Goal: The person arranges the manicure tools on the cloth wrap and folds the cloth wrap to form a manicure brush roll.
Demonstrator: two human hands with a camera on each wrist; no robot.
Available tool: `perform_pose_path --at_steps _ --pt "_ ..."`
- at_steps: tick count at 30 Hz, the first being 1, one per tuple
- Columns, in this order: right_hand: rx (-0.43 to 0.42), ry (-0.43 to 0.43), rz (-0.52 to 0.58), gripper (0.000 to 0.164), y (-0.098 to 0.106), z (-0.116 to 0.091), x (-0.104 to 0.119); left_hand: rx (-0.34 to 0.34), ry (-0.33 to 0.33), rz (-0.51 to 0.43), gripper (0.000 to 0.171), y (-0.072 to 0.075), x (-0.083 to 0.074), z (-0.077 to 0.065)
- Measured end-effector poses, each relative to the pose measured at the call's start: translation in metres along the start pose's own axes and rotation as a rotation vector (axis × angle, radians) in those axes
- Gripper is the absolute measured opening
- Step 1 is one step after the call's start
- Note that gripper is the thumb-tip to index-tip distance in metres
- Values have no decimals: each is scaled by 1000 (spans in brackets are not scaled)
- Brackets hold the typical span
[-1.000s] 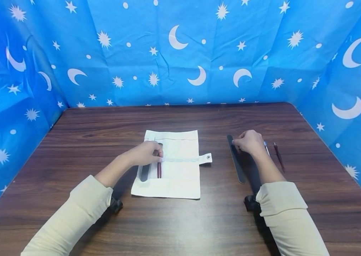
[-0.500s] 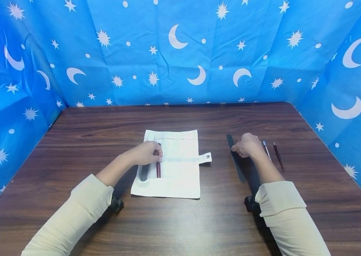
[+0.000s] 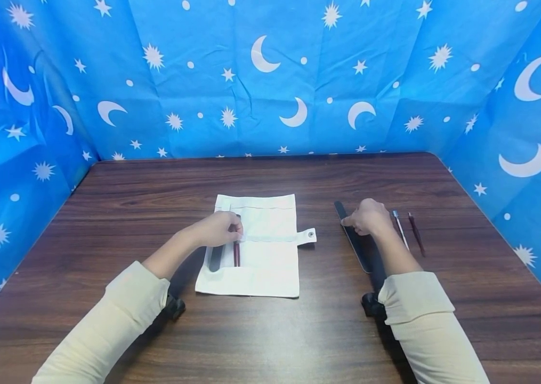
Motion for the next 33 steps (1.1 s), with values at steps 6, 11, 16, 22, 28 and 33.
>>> perform_pose_path --at_steps 6,11,16,22,28,33 --pt "-18 -7 -112 30 -4 -3 6 3 -28 17 6 -4 -8 8" --pt "-18 -15 -112 27 -4 -1 6 29 -4 20 4 -9 -8 11" --pt "-13 16 90 24 0 0 3 16 2 8 4 -8 -5 11" --pt "19 180 588 45 -1 2 9 17 -25 9 10 -8 -2 12" --pt "48 334 816 22 0 2 31 13 -37 -15 14 -8 -1 12" --pt "-19 292 785 24 5 2 47 10 -25 -25 16 -9 -3 11"
Point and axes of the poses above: each hand's wrist, its own z-axis towards the middle knuckle, its own y-axis out of the back of the hand, x = y × z, the point moved 6 cm from there along z, towards the middle knuckle, and after that the axes turned 11 degrees about x, right-handed, at the moved point
